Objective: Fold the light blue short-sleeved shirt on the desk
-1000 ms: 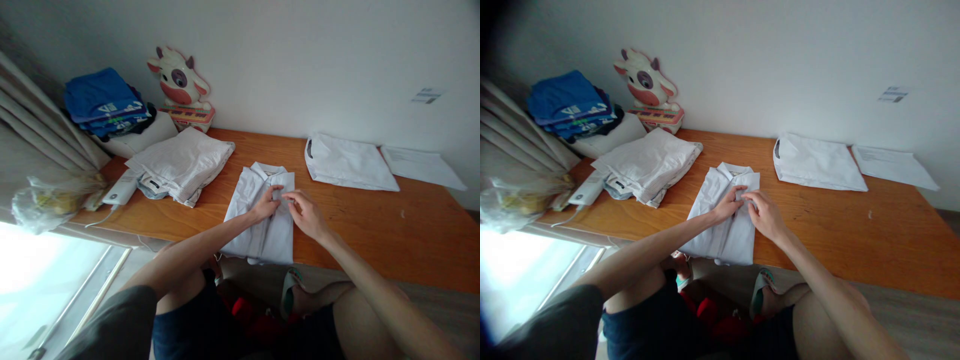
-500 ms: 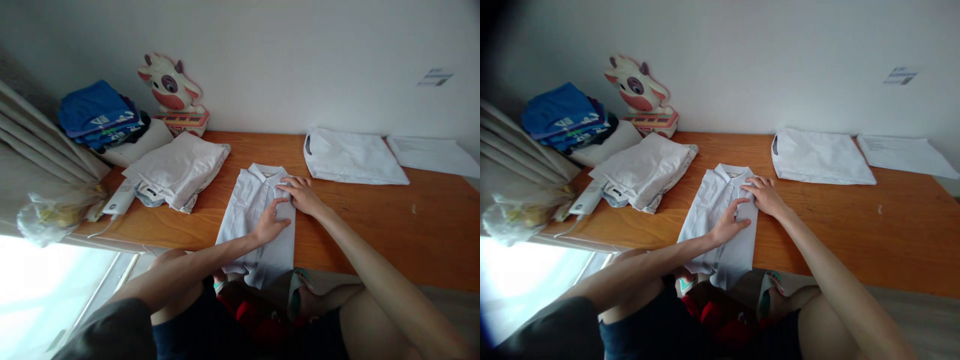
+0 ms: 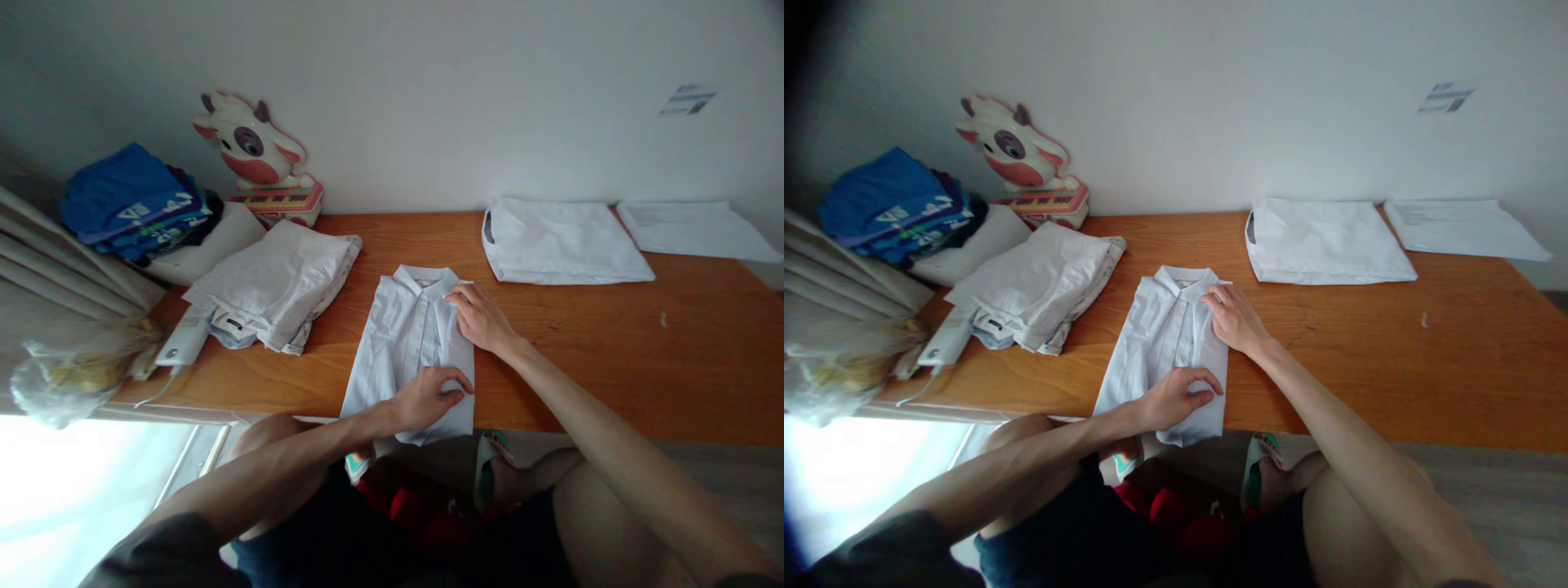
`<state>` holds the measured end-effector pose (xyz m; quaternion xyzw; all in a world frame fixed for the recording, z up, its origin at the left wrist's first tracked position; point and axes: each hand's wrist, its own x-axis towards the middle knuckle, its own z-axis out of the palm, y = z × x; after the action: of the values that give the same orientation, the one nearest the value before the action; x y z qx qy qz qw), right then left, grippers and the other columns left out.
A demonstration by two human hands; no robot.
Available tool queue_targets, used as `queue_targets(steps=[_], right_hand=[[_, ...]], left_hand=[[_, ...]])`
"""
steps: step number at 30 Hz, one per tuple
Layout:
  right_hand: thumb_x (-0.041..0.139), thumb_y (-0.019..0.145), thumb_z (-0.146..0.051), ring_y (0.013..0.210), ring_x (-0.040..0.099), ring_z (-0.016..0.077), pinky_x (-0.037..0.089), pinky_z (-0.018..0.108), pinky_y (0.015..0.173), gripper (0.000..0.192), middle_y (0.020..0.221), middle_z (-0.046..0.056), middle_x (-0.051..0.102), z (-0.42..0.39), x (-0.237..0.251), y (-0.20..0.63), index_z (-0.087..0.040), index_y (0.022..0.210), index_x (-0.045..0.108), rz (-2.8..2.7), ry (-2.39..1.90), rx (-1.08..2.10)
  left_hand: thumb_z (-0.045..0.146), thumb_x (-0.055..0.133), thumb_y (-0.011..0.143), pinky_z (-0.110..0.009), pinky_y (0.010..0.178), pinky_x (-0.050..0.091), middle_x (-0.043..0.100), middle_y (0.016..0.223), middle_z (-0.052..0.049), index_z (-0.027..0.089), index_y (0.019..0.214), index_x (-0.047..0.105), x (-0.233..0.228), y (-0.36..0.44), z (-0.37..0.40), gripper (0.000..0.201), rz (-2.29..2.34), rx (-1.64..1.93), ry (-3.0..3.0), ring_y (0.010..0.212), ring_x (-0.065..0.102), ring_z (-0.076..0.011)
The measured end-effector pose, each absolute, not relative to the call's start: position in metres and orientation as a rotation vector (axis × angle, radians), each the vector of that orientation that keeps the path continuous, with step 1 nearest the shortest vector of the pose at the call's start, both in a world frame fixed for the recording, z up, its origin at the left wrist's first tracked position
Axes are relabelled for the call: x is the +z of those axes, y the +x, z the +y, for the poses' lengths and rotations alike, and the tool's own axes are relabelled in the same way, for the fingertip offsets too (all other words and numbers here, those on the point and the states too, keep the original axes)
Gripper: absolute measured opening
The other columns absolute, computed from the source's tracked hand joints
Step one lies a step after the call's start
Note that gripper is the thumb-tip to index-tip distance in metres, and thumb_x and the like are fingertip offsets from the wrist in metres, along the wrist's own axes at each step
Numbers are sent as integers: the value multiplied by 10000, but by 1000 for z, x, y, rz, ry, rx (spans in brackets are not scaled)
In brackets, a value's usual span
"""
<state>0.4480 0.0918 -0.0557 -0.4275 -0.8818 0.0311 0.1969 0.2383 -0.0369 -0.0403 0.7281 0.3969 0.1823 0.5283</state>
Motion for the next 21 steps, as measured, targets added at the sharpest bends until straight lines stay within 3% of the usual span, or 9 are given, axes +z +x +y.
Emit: queue_targets(steps=[4, 8, 14, 21], right_hand=[[440, 1135, -317, 1343, 549, 331, 450, 526, 1217, 403, 1398, 160, 648, 80, -63, 435, -152, 1419, 675, -2495, -1214, 150], [438, 1136, -315, 1420, 520, 329, 425, 525, 1264, 450, 1495, 179, 595, 72, -71, 433, -136, 1507, 618, -2494, -1197, 153], [428, 1143, -346, 1538, 425, 365, 352, 582, 1331, 502, 1580, 168, 557, 67, -79, 430, -134, 1581, 553, -2483, -1229, 105], [445, 1144, -421, 1610, 290, 476, 307, 751, 1301, 573, 1727, 127, 448, 63, -81, 421, -208, 1674, 490, -2514, -1287, 120]], left_hand=[[222, 657, 995, -358, 1044, 557, 830, 1189, -41, 225, 1177, 806, -42, 238, -37, 236, 937, 442, 1701, 1087, 758, -216], [274, 699, 987, -375, 1090, 549, 825, 1238, -56, 223, 1210, 811, -38, 231, -35, 254, 887, 374, 1657, 1143, 750, -234], [524, 716, 1012, -345, 1073, 547, 824, 1293, -63, 236, 1297, 815, -27, 213, -46, 417, 666, -5, 1540, 1190, 756, -248], [622, 799, 913, -390, 992, 585, 825, 1267, -38, 343, 1461, 726, -50, 201, -88, 620, 489, -323, 1613, 1158, 778, -309]])
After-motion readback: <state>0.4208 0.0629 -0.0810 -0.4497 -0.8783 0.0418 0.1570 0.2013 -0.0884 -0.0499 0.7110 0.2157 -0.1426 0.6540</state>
